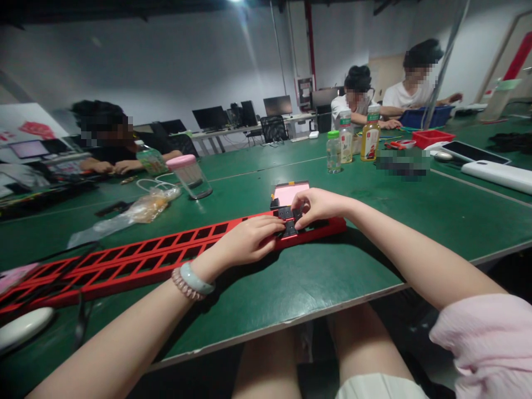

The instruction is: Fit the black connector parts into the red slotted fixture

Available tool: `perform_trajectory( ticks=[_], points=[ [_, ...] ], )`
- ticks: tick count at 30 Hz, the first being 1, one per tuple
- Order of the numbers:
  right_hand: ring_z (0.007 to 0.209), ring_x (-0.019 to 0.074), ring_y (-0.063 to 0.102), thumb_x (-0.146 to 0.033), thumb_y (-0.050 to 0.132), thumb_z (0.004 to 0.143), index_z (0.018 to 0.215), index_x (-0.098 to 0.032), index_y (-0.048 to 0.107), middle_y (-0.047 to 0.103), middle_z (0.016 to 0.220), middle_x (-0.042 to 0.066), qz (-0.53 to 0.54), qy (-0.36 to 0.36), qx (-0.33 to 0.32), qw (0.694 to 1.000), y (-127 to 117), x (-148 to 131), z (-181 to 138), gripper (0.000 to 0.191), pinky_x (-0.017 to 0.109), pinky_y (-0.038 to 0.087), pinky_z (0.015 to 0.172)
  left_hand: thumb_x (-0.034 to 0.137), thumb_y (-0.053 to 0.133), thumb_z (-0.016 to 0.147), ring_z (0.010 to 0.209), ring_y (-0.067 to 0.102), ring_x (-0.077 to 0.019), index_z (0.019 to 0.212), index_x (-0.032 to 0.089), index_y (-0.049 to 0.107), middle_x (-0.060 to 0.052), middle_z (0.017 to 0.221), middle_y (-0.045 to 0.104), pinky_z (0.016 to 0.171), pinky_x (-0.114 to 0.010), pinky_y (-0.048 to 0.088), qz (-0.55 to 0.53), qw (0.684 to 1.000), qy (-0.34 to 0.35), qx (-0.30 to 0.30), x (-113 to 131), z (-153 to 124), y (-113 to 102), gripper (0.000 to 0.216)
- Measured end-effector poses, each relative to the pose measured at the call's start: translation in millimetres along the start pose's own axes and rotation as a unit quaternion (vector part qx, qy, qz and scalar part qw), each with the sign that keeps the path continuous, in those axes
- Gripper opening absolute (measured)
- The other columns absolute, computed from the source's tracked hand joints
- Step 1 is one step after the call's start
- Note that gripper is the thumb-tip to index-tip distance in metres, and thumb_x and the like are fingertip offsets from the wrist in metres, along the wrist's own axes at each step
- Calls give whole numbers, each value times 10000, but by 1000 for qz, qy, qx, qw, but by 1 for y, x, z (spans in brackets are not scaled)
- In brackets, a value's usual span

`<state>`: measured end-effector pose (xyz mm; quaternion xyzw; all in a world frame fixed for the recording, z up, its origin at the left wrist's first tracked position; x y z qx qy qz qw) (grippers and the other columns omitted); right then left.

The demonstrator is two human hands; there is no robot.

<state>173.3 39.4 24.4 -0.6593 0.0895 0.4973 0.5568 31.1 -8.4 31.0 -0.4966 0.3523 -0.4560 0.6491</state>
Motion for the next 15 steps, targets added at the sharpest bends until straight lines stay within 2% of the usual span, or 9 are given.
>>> perform_trajectory(
  ticks=[5,15],
  points=[
    [583,87,435,-371,744,496,841,-139,564,520,671,-35,-37,-11,-15,999,4,-2,0,452,211,323,517,140,420,807,987,539,-199,1026,132,548,-107,1067,576,882,-328,439,-4,1000,-1,1,0,1,0,253],
    [644,118,501,-384,740,498,894,-148,576,569,738,-7,-92,-13,-17,996,6,-2,-1,490,223,354,554,147,428,814,1009,528,-198,1102,135,549,-112,1117,552,897,-333,432,9,1000,10,11,0,0,0,314]
  ],
)
Point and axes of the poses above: each hand's wrist, its own z-axis towards the middle knuckle, its own y-axis out of the palm, x = y × z, the point moved 6 cm from there along z, towards the middle knuckle
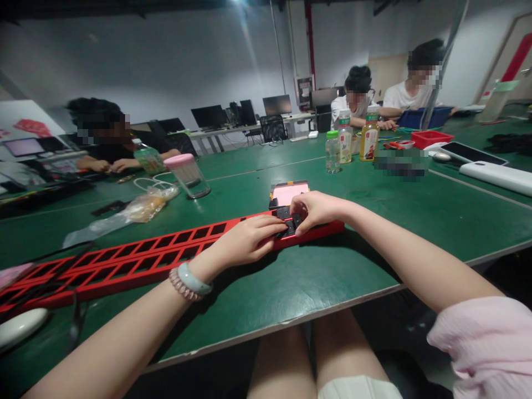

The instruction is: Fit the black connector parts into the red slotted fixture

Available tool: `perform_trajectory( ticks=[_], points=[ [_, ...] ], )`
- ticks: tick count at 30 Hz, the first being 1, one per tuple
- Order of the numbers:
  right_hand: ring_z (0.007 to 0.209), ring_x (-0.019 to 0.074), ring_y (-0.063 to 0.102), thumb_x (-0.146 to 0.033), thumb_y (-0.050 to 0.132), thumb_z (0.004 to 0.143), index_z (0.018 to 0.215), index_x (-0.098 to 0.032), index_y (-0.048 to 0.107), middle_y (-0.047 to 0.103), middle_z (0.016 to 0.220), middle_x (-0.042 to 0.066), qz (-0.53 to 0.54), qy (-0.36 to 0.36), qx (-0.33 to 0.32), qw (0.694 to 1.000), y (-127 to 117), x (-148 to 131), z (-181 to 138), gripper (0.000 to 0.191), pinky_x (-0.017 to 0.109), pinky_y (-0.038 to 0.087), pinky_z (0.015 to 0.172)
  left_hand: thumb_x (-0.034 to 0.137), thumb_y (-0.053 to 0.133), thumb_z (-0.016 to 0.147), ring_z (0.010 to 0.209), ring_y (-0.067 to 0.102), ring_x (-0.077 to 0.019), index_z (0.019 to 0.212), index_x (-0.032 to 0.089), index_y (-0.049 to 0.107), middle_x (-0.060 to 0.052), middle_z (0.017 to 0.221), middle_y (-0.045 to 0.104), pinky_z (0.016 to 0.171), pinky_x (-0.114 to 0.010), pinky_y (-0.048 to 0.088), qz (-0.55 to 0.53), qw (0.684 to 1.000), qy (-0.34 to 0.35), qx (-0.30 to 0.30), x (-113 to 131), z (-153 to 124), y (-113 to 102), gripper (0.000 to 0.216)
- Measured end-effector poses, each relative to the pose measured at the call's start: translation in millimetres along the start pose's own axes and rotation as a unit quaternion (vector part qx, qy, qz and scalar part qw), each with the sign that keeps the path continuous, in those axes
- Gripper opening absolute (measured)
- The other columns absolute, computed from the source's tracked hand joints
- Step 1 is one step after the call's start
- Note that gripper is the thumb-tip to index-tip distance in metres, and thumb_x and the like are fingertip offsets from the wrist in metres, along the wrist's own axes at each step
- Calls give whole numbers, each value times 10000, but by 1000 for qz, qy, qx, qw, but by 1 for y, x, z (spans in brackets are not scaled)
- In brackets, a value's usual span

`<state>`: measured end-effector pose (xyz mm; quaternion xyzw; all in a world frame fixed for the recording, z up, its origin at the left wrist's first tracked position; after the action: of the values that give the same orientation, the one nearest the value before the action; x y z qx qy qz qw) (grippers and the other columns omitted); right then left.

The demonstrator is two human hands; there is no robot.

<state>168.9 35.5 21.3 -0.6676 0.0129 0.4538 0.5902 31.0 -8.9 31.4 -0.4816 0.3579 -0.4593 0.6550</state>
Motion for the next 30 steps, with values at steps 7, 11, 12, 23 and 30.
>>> perform_trajectory(
  ticks=[7,11,12,23,30],
  points=[
    [614,116,490,-394,733,494,853,-158,606,576,709,-9,-50,6,19,999,-2,-6,-2,448,222,331,533,156,437,812,1004,534,-201,1089,148,568,-108,1125,553,887,-343,443,-2,1000,-1,1,0,0,0,306],
    [616,120,488,-410,725,505,839,-166,617,577,703,-7,-75,-3,26,997,-2,-9,-2,427,222,321,527,155,428,816,1026,524,-204,1098,149,562,-107,1142,546,899,-348,436,0,1000,-5,-1,-1,0,2,312],
    [614,120,487,-417,721,511,838,-165,617,577,700,-6,-76,-4,24,997,-1,-9,-2,426,222,320,523,154,427,816,1036,520,-207,1099,147,560,-108,1151,542,905,-349,432,2,1000,-7,-2,-2,0,2,313],
    [618,123,501,-427,703,547,839,-168,644,595,705,-1,-91,-14,16,996,-2,-12,-3,394,224,328,533,146,428,814,1065,506,-205,1101,146,553,-98,1159,548,935,-358,411,0,1000,-4,-4,-1,0,3,313],
    [609,120,494,-427,698,559,837,-158,654,590,700,4,-98,-22,27,995,-2,-12,-3,390,219,320,531,142,442,804,1047,519,-200,1088,133,562,-105,1127,567,933,-348,416,-3,1000,5,-7,-1,0,3,309]
  ],
)
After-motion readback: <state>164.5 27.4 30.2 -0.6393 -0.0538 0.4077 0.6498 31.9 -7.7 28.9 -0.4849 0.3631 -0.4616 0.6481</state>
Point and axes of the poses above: each hand's wrist, its own z-axis towards the middle knuckle, its own y-axis out of the palm, x = y × z, the point moved 6 cm from there along z, towards the middle knuckle
